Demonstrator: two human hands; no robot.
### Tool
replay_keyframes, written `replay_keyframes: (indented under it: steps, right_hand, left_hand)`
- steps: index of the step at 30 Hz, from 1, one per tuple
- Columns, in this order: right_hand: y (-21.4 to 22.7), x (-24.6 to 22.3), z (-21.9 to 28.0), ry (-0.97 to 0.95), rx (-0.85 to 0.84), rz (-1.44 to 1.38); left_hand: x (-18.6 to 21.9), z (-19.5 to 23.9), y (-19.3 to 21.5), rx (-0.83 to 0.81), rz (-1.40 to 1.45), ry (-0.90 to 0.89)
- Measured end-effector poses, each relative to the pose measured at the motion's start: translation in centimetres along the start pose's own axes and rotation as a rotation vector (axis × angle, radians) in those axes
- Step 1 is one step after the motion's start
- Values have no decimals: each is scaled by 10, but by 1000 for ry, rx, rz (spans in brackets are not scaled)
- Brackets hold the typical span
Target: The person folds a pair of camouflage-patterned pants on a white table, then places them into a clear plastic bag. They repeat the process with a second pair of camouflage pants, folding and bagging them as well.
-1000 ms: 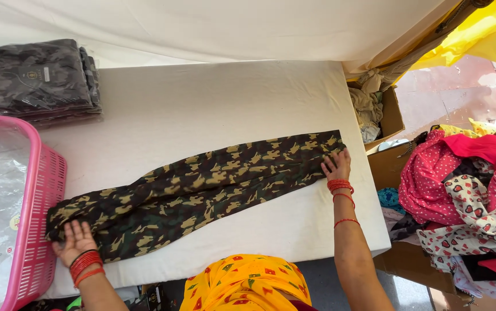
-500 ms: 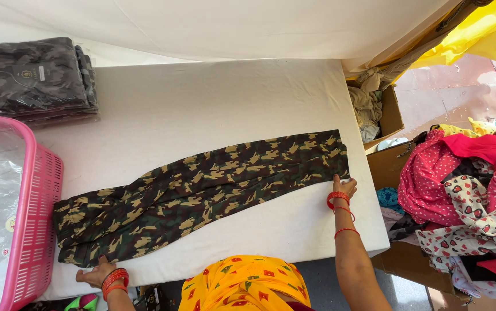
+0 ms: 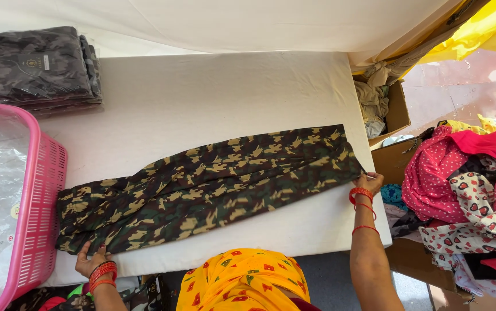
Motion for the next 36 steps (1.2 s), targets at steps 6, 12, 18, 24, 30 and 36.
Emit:
replay_keyframes:
  steps: [6, 12, 18, 24, 30, 36]
  right_hand:
    - [64, -18, 32, 208, -56, 459]
    - [91, -10, 37, 258, -53, 498]
    - [103, 6, 42, 342, -26, 618]
    - [64, -32, 86, 510, 22, 864]
    - [-102, -124, 320, 1041, -707, 631]
    - [-167, -77, 467, 1269, -1556, 695]
  left_hand:
    - [-14, 6, 3, -18, -67, -42]
    - [-19, 4, 16, -57, -105, -126]
    - [-35, 13, 25, -12, -193, -153]
    - [21, 70, -8, 444, -945, -389]
    - [-27, 160, -145, -105, -933, -881]
    - [-79, 225, -198, -251, -1492, -1021]
Point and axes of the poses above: each hand's wrist, its own z-axis away from the middle knuckle, its own y-axis out of the back of the hand, x = y × z, the point moved 9 cm from there along -z, towards the middle knuckle, and after that the axes turned 10 degrees about y, right-handed, at the moved point
